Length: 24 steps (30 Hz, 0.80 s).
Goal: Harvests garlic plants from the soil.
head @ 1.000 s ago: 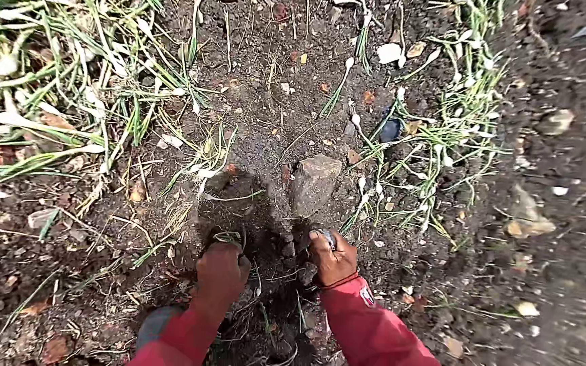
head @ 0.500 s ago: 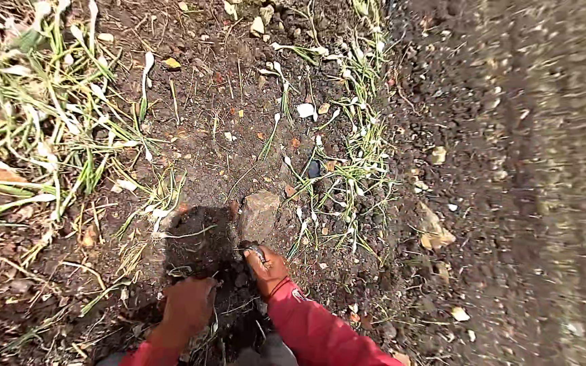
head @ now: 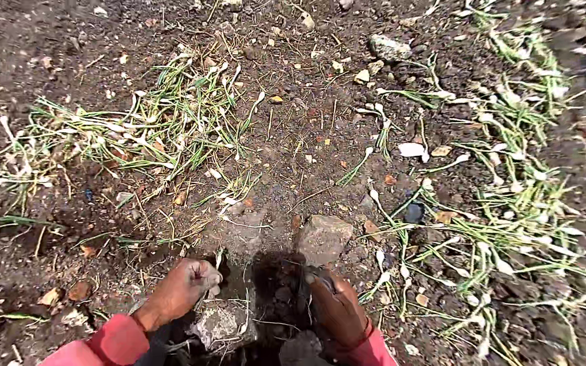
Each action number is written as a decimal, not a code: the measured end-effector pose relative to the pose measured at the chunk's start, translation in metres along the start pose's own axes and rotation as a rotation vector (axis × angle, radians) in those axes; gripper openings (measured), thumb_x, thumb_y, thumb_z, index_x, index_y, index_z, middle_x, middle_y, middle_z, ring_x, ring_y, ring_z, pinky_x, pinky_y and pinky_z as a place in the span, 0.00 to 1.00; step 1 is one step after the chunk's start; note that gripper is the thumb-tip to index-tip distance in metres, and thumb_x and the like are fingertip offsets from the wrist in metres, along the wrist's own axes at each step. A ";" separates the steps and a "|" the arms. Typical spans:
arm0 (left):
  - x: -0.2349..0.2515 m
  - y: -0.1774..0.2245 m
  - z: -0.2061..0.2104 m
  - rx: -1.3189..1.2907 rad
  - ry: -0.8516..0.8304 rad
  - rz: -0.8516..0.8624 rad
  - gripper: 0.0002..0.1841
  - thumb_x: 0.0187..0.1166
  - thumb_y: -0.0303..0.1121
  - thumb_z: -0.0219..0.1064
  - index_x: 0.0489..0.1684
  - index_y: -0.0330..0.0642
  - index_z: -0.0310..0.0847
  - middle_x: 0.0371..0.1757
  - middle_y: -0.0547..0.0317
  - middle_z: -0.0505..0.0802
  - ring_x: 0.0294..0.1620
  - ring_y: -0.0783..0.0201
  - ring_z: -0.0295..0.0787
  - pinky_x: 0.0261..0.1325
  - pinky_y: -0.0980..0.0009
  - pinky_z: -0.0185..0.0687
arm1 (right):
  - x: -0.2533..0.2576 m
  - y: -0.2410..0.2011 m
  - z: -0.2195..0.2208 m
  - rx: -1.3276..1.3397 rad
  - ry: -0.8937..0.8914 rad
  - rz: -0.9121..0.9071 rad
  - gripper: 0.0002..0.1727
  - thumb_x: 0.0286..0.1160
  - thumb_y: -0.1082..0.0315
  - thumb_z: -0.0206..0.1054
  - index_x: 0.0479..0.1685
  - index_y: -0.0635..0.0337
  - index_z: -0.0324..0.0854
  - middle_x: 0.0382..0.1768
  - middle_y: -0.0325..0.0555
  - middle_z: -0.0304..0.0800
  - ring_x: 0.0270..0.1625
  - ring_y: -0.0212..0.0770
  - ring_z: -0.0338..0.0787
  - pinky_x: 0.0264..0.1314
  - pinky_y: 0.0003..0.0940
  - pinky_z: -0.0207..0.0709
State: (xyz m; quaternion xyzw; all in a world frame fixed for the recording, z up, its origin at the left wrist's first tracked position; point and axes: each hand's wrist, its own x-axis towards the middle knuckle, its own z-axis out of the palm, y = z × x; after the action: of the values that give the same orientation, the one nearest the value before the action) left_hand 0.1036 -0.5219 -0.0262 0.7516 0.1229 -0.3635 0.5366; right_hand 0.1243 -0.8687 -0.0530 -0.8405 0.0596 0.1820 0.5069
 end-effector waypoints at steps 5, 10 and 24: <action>-0.005 -0.016 0.030 0.069 0.061 -0.108 0.28 0.79 0.29 0.67 0.81 0.45 0.69 0.43 0.57 0.94 0.41 0.61 0.95 0.53 0.57 0.93 | -0.025 -0.079 -0.067 0.160 -0.143 -0.360 0.17 0.83 0.40 0.62 0.41 0.41 0.82 0.19 0.26 0.75 0.19 0.23 0.76 0.21 0.25 0.75; 0.001 0.000 0.093 0.453 -0.002 -0.246 0.19 0.80 0.44 0.63 0.58 0.40 0.86 0.53 0.43 0.93 0.59 0.45 0.90 0.65 0.43 0.81 | -0.018 -0.018 -0.013 0.079 0.001 -0.398 0.26 0.82 0.36 0.61 0.35 0.51 0.80 0.16 0.31 0.76 0.16 0.27 0.77 0.17 0.30 0.75; 0.015 -0.034 0.114 -0.078 0.395 -0.220 0.09 0.72 0.40 0.77 0.33 0.44 0.91 0.32 0.59 0.92 0.38 0.61 0.90 0.49 0.54 0.86 | -0.018 -0.133 -0.041 0.324 -0.145 -0.601 0.17 0.84 0.42 0.62 0.36 0.42 0.80 0.19 0.26 0.75 0.19 0.23 0.76 0.19 0.22 0.73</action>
State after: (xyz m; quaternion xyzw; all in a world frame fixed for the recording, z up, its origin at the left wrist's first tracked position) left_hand 0.0474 -0.6142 -0.0794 0.7687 0.3207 -0.2608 0.4880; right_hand 0.1556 -0.8427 0.0810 -0.7140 -0.1985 0.0720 0.6676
